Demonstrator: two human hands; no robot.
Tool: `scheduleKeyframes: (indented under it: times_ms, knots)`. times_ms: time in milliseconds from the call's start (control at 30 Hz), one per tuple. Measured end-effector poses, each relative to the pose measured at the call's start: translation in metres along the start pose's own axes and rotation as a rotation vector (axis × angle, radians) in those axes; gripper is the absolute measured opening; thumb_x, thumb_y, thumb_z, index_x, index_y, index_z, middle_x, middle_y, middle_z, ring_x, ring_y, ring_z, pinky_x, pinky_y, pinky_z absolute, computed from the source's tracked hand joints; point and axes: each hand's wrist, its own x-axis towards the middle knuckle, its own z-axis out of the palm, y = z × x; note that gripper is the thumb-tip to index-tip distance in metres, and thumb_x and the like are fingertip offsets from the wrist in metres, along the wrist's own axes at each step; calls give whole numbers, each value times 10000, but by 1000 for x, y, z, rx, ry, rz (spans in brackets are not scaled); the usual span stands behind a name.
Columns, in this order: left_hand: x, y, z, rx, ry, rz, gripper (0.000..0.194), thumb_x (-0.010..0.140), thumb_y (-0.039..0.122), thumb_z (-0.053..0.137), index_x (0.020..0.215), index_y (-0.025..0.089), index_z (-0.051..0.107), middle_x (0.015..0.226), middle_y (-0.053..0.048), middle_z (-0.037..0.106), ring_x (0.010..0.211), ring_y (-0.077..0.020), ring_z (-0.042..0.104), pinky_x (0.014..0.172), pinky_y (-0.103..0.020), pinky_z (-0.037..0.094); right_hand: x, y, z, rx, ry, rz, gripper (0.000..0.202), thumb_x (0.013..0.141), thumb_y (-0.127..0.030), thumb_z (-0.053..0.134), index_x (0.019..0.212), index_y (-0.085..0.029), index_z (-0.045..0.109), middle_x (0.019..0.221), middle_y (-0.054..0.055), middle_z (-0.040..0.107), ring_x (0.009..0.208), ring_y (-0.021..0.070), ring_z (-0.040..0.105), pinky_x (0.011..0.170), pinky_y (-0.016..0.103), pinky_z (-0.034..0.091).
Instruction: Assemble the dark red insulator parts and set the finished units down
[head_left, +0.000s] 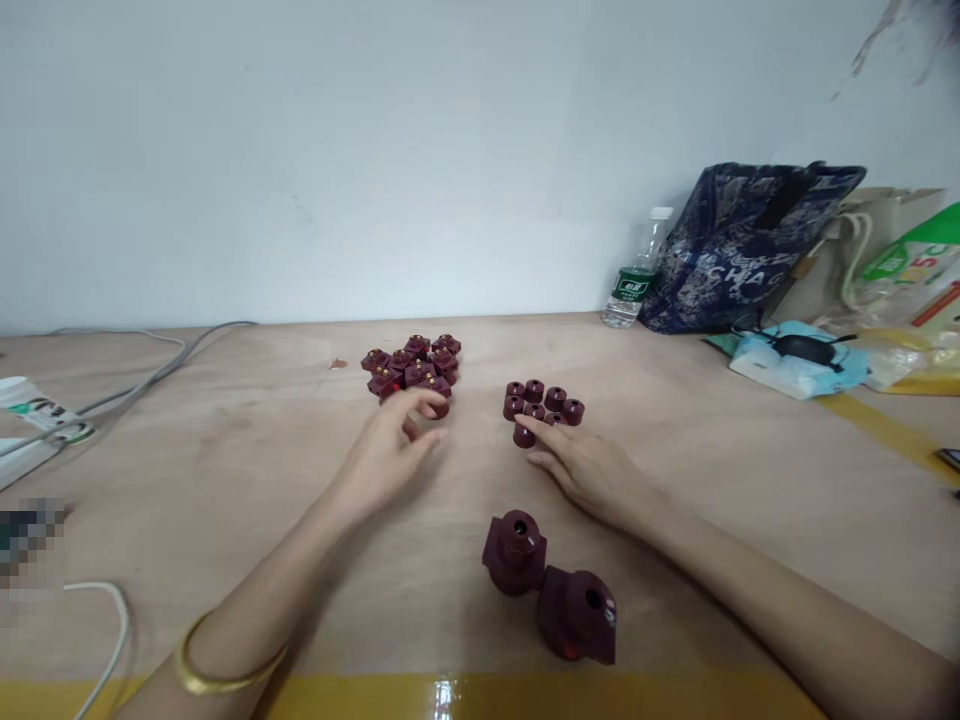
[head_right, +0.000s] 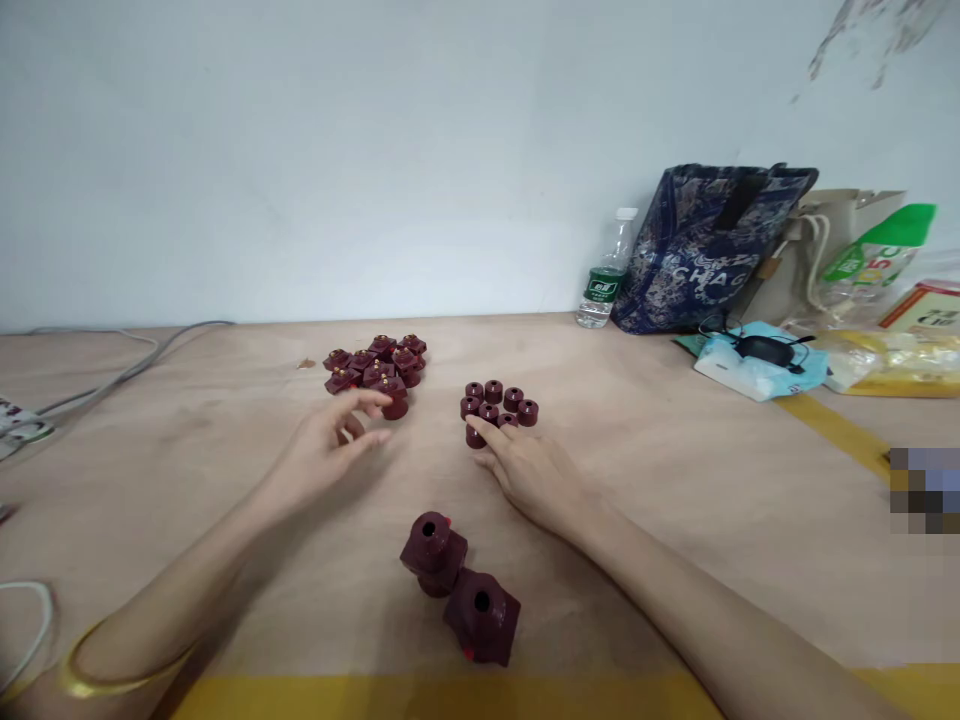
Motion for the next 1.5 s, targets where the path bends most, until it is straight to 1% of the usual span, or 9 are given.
scheduleKeyframes:
  times_ms: [67,133,333,533,800,1067,1200,1333,1500]
  knots:
    - [15,-12,11,162,263,-11,395,822,369,591,1192,234,553,1040,-76,552,830,-205,591,723,-359,494,-1,-3,-2,40,26,-2,339,925,-311,455,1236,-204,536,1120,124,619,909,251,632,759,370,490]
    - [23,-20,22,238,319,-12,449,796,397,622,1215,254,547,1024,-70,517,895,-232,582,758,-379,489,-3,-4,-6,102,52,-18,247,902,-262,485,1121,-191,575,1105,109,605,899,228,615,759,353,485]
    - [7,-11,48,-209,190,34,325,792,231,627,1096,225,513,1069,-53,577,951,-188,601,840,-362,496,-10,-8,-13,390,93,-64,240,853,-182,531,1088,-194,578,969,58,647,737,159,593,681,300,490]
    - [-9,17,59,-614,-29,-218,396,656,199,749,992,166,542,925,-61,684,828,-185,660,780,-347,529,-9,-13,-15,748,219,39,271,853,-188,558,1122,-216,580,1001,50,678,872,184,646,751,316,525]
    - [-15,21,48,-173,88,201,353,671,265,783,982,221,620,945,-31,631,902,-202,596,824,-355,477,-14,-25,-26,561,266,-106,283,868,-188,556,1148,-222,577,1012,47,691,827,172,653,777,328,532]
    - [-17,23,45,111,59,370,309,745,321,724,1012,215,609,834,-26,577,812,-191,551,721,-315,431,-16,-27,-20,564,184,-102,261,884,-258,561,1142,-233,586,1025,34,705,899,181,665,802,306,527]
    - [-18,24,46,196,75,438,261,786,319,683,1007,212,593,819,-19,559,792,-181,529,715,-309,399,-13,-30,-18,559,152,56,225,870,-402,571,924,-198,647,729,3,701,594,139,627,549,239,489]
    - [-18,25,46,229,41,449,292,789,331,682,1044,234,578,820,-4,556,779,-170,532,723,-314,362,-11,-29,-17,475,140,104,404,880,-501,509,661,-172,594,488,-20,544,455,119,507,441,234,384]
    - [-17,27,45,198,6,390,299,778,305,700,1045,239,585,856,-1,598,815,-174,563,730,-316,337,-12,-31,-25,617,132,-21,373,833,-336,627,1173,-202,552,934,39,671,688,136,616,590,244,495]
